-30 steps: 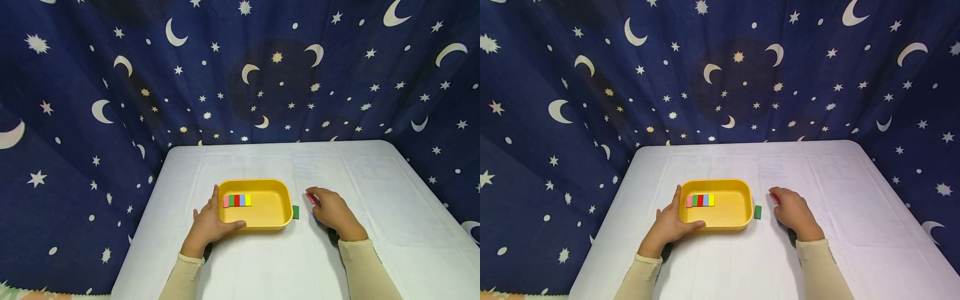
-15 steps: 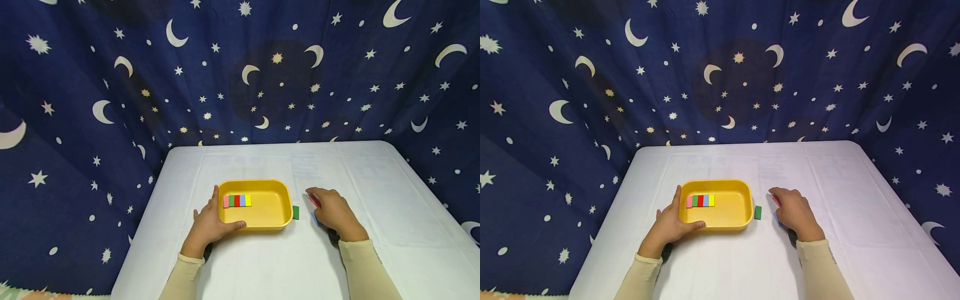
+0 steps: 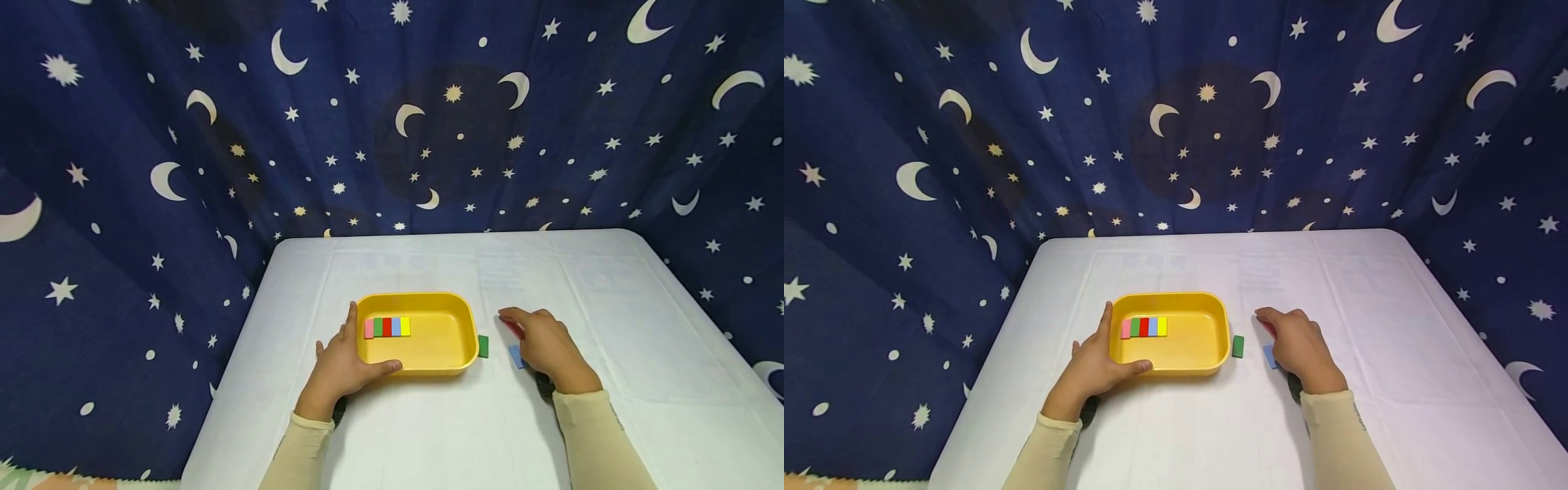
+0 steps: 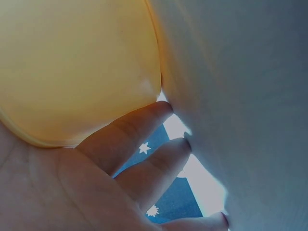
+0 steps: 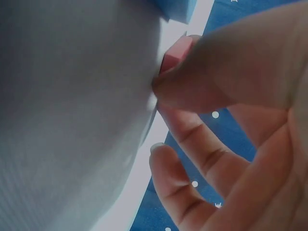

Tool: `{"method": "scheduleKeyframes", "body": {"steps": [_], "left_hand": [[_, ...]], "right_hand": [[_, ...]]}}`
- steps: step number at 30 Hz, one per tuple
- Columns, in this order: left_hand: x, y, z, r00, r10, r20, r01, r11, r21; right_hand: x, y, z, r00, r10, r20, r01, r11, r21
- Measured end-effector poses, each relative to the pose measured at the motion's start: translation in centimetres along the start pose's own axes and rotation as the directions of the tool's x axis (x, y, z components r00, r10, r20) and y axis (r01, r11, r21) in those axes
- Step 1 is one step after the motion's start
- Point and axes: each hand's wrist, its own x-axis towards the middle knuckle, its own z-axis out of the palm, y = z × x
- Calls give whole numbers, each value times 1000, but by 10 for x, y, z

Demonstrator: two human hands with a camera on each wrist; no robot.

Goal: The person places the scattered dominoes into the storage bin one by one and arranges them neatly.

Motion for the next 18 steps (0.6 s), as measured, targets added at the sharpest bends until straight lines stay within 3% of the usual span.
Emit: {"method": "scheduleKeyframes", "body": {"steps": [18], "left_hand": [[0, -1, 1, 1000, -2, -2, 2, 1000, 5]], "right_hand": [[1, 2, -2, 1000, -19, -12, 20, 1000, 0]]}}
